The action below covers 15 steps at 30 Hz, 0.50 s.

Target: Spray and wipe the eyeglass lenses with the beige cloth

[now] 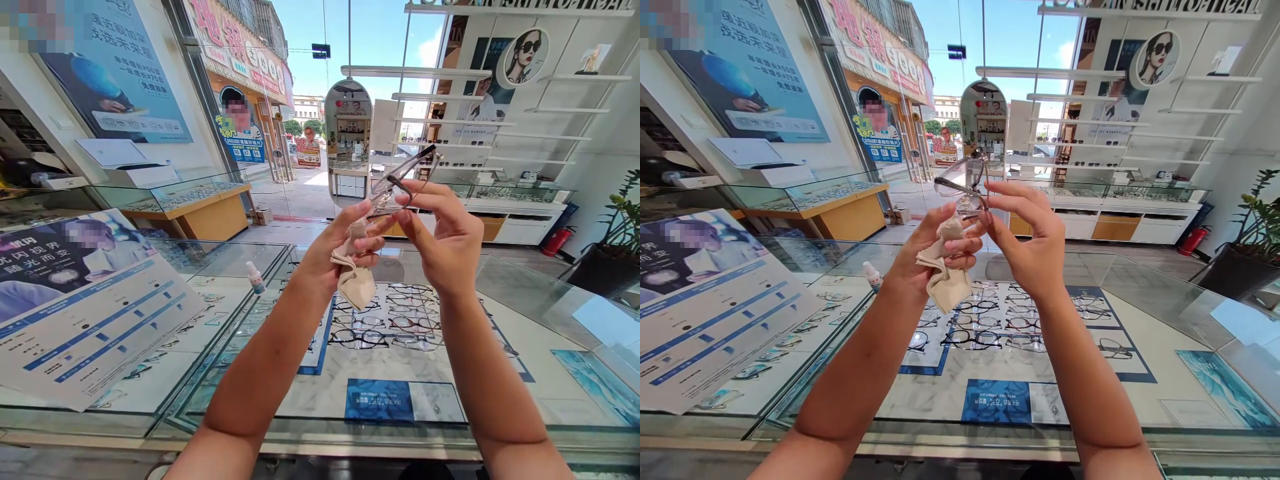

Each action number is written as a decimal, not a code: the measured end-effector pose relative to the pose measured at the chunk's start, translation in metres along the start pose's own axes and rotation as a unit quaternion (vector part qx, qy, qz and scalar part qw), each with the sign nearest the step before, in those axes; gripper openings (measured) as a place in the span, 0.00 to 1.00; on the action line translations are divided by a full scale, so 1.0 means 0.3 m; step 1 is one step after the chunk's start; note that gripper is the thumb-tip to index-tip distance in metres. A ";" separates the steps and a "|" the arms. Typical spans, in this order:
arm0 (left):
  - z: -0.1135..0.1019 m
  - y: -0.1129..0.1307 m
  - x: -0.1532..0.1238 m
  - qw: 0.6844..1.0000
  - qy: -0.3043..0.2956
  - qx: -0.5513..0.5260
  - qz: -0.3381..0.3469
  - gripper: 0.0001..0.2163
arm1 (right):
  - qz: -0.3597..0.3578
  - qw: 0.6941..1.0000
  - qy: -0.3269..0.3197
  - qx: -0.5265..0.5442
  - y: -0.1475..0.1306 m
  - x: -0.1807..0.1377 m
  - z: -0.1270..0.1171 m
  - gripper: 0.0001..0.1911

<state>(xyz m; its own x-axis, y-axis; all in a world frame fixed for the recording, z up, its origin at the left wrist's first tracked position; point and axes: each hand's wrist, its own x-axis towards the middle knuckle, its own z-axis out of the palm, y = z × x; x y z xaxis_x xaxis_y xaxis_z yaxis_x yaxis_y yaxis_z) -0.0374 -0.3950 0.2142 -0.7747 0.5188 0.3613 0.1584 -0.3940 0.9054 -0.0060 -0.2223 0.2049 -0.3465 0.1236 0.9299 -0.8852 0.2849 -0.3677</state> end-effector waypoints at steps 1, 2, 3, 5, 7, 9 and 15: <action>0.001 0.002 0.000 0.999 -0.015 -0.019 -0.026 0.23 | 0.001 1.000 -0.005 -0.002 -0.002 0.000 -0.002 0.04; -0.001 0.002 -0.001 0.998 -0.026 -0.036 -0.049 0.23 | 0.003 1.000 -0.012 -0.005 -0.004 -0.001 -0.004 0.04; -0.003 0.001 -0.001 0.996 -0.035 -0.050 -0.067 0.23 | 0.003 1.000 -0.020 -0.006 -0.006 -0.002 -0.006 0.03; -0.010 -0.001 -0.002 0.992 -0.045 -0.068 -0.093 0.23 | -0.005 0.999 -0.035 -0.007 -0.010 -0.003 -0.007 0.02; -0.014 -0.003 -0.005 0.989 -0.054 -0.078 -0.109 0.23 | -0.017 0.999 -0.040 -0.003 -0.013 -0.005 -0.006 0.02; -0.009 -0.004 -0.008 0.988 -0.059 -0.081 -0.115 0.23 | -0.020 0.999 -0.034 0.000 -0.015 -0.006 -0.004 0.02; 0.043 -0.038 0.005 0.994 0.016 -0.059 -0.089 0.29 | 0.011 1.000 0.011 0.002 -0.059 -0.011 -0.028 0.06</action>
<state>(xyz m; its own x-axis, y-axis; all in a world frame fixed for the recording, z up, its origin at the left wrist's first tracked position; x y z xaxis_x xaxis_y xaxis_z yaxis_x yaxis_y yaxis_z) -0.0326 -0.3801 0.2073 -0.8038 0.5642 0.1889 -0.0544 -0.3858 0.9210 0.0133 -0.2196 0.2082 -0.3597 0.1502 0.9209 -0.8784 0.2784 -0.3885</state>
